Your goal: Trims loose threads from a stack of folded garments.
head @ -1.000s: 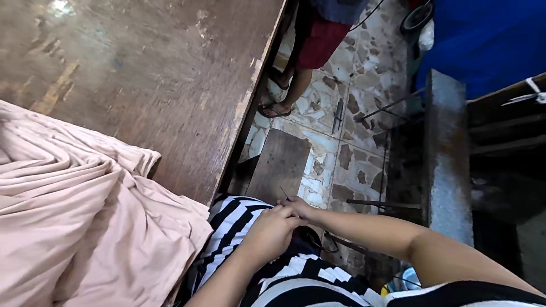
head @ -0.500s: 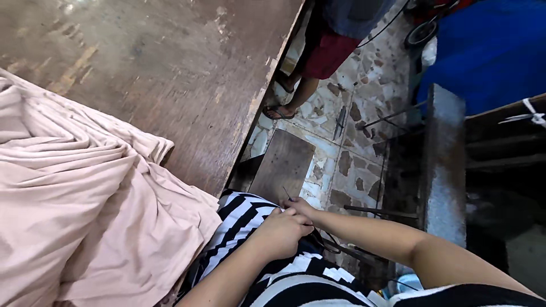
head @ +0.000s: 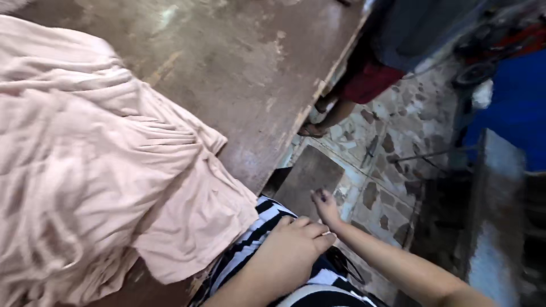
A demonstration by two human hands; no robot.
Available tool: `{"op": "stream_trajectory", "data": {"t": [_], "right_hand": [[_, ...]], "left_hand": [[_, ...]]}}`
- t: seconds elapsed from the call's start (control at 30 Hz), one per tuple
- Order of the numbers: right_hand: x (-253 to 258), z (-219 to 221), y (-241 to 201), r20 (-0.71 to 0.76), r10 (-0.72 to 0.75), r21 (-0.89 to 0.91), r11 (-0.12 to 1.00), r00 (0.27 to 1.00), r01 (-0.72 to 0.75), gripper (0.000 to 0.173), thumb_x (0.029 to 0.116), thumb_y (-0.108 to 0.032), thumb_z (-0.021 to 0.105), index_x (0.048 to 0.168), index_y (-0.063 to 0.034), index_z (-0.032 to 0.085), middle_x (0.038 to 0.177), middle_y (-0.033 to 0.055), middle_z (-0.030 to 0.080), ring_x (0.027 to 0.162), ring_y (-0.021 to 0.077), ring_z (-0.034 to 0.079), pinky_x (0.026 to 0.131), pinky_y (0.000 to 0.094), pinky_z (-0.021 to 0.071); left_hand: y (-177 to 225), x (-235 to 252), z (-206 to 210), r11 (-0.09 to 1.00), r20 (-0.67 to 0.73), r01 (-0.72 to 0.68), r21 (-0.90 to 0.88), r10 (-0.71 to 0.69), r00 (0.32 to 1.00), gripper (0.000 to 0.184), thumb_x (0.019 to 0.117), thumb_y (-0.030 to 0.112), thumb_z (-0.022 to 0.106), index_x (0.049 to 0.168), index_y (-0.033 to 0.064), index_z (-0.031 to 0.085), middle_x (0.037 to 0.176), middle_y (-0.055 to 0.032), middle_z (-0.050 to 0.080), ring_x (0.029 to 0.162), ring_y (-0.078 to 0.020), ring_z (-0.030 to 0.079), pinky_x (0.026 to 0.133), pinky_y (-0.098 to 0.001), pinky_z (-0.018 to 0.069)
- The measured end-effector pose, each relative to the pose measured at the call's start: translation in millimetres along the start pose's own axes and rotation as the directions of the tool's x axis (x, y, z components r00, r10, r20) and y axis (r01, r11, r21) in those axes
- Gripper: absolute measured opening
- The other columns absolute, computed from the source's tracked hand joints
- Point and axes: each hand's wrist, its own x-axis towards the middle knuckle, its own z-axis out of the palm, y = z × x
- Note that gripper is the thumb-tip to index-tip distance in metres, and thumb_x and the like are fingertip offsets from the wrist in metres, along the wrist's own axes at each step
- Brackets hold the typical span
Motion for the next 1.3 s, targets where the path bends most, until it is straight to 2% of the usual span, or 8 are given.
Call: {"op": "stream_trajectory", "data": {"t": [0.07,0.2,0.4,0.47,0.7,0.83,1.1,1.3], "right_hand": [[16.0,4.6,-56.6,-0.054,-0.417,0.208,0.884,0.907,0.418,0.019,0.1006,-0.014,0.058,0.083,-0.0121,0.053,0.077,-0.0129,0.053,0.068,-0.0055,0.051,0.064,0.0156,0.0453],[12.6,12.9,-186.3,0.111,-0.922,0.283,0.388,0.372,0.877,0.024,0.1056,-0.027,0.057,0.086,-0.0151,0.051,0.086,-0.0016,0.057,0.081,0.0026,0.059,0.073,0.017,0.05],[-20.3,103.5,-223.6,0.582,-0.787,0.543,0.189,-0.204,0.818,0.027,0.0977,-0.031,0.068,0.089,-0.0072,0.061,0.096,0.011,0.069,0.094,0.0236,0.067,0.083,0.0377,0.055],[-23.6,119.8,-215.9,0.632,-0.72,0.52,0.121,-0.286,0.846,0.017,0.0935,-0.024,0.068,0.089,-0.0095,0.06,0.095,0.0091,0.069,0.095,0.0257,0.066,0.081,0.0403,0.0538],[-25.8,115.7,-212.9,0.645,-0.729,0.624,0.329,-0.229,0.709,0.017,0.0935,-0.016,0.064,0.083,-0.0071,0.055,0.084,0.009,0.062,0.083,0.0182,0.062,0.076,0.0308,0.0529],[-25.1,98.8,-237.2,0.571,-0.797,0.705,0.353,-0.198,0.615,0.017,0.0962,-0.018,0.062,0.089,-0.0106,0.049,0.084,0.0053,0.057,0.08,0.0124,0.059,0.071,0.024,0.0509],[-8.7,120.2,-260.7,0.265,-0.947,0.564,0.304,0.181,0.767,0.016,0.0956,-0.014,0.065,0.088,-0.0156,0.051,0.091,-0.0048,0.059,0.083,-0.0023,0.058,0.074,0.0121,0.0489],[-14.3,162.8,-218.9,0.52,-0.839,0.307,0.357,0.158,0.882,0.022,0.0905,-0.021,0.069,0.094,-0.0001,0.064,0.096,0.0126,0.065,0.082,0.0121,0.06,0.072,0.0235,0.0519]], "left_hand": [[3.6,-39.1,-15.2,0.997,-0.284,0.069,0.023,-0.06,0.957,0.041,0.0917,0.006,0.057,0.128,0.0203,0.07,0.126,0.0013,0.07,0.116,-0.0224,0.066,0.089,-0.0458,0.0542],[10.9,-115.7,-20.2,0.95,-0.625,0.31,-0.046,-0.269,0.733,0.023,0.0996,0.016,0.056,0.112,0.0182,0.075,0.107,-0.0001,0.074,0.104,-0.0167,0.068,0.087,-0.0374,0.0547],[7.1,-171.2,17.1,0.665,-0.851,0.743,-0.07,-0.429,0.304,0.028,0.0947,0.045,0.066,0.108,0.0226,0.076,0.114,-0.0013,0.072,0.116,-0.0254,0.061,0.095,-0.0488,0.046],[6.4,-176.0,29.1,0.649,-0.871,0.749,-0.13,-0.435,0.226,0.031,0.0939,0.048,0.067,0.111,0.0238,0.077,0.117,-0.0014,0.071,0.119,-0.0253,0.06,0.097,-0.0492,0.046],[-4.1,-161.3,37.1,0.657,-0.921,0.725,-0.207,-0.382,0.083,0.018,0.0913,0.036,0.069,0.104,0.0277,0.079,0.119,0.0013,0.071,0.122,-0.0242,0.059,0.099,-0.0465,0.047],[-12.8,-154.4,25.6,0.723,-0.953,0.631,-0.279,-0.289,-0.091,0.024,0.0837,0.004,0.064,0.101,0.0107,0.079,0.11,-0.0098,0.068,0.106,-0.0118,0.064,0.094,-0.0195,0.0519],[-18.7,-142.4,17.8,0.797,-0.927,0.474,-0.374,-0.337,-0.166,0.02,0.0914,0.003,0.065,0.107,-0.0003,0.077,0.103,-0.0107,0.076,0.094,-0.005,0.072,0.084,-0.0163,0.0573],[-17.9,-142.5,12.3,0.766,-0.745,-0.214,-0.607,-0.642,-0.183,0.043,0.0957,-0.007,0.055,0.137,-0.01,0.044,0.102,-0.0038,0.073,0.092,-0.0088,0.071,0.086,-0.0288,0.0592]]}}
